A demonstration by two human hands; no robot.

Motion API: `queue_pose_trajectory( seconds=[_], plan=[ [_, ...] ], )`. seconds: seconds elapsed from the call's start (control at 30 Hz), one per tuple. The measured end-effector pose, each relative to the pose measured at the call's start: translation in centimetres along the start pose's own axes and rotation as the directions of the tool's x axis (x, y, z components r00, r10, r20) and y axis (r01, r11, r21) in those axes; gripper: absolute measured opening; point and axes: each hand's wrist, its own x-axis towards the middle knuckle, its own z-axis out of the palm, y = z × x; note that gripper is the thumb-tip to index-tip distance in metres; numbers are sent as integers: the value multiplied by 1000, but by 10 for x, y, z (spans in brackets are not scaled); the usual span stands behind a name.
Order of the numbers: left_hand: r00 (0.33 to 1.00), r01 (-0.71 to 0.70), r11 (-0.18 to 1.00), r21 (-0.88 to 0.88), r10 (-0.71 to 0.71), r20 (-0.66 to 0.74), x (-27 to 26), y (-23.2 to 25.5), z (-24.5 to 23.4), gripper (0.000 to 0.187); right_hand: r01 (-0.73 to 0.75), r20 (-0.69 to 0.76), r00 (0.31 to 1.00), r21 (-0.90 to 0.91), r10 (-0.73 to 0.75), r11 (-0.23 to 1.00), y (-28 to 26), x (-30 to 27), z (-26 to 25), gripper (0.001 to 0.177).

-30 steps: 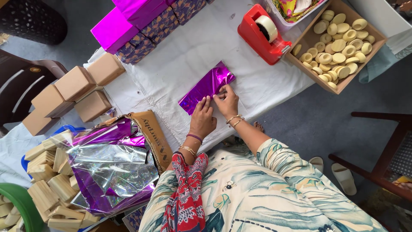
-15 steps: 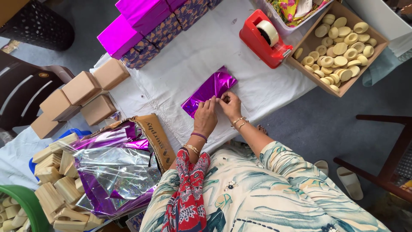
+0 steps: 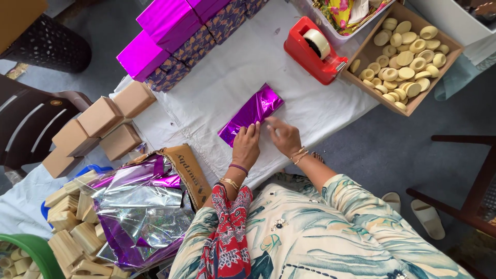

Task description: The person wipes a small cardboard box with a cloth, places a small wrapped item inside, and then wraps the box in shiny purple paper. They fold the paper edges and secure the package using tape from a dispenser.

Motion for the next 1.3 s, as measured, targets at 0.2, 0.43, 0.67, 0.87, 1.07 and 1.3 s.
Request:
queue_pose_trajectory(
  seconds=[0.2,0.43,0.67,0.87,1.07,1.3],
  plan=[
    [1000,15,978,-209,-12,14,-2,-9,-10,60,315,388,914,-494,-120,810,1,18,-19,77],
    [998,8,984,-176,-18,-58,17,-22,-25,57,129,270,963,-519,18,845,-7,10,-20,77],
    [974,214,935,-284,-225,-6,47,-32,11,47,-122,136,978,-257,160,959,2,7,-5,59],
    [862,494,747,-444,-358,358,86,-70,54,62,-518,17,847,257,532,816,40,7,36,58],
    [830,554,453,-699,-359,426,79,-71,71,67,-579,163,785,537,598,614,50,7,38,77],
    [912,284,-155,-946,-261,317,84,-25,-21,82,-338,186,941,486,282,806,-1,61,-31,79]
  ],
)
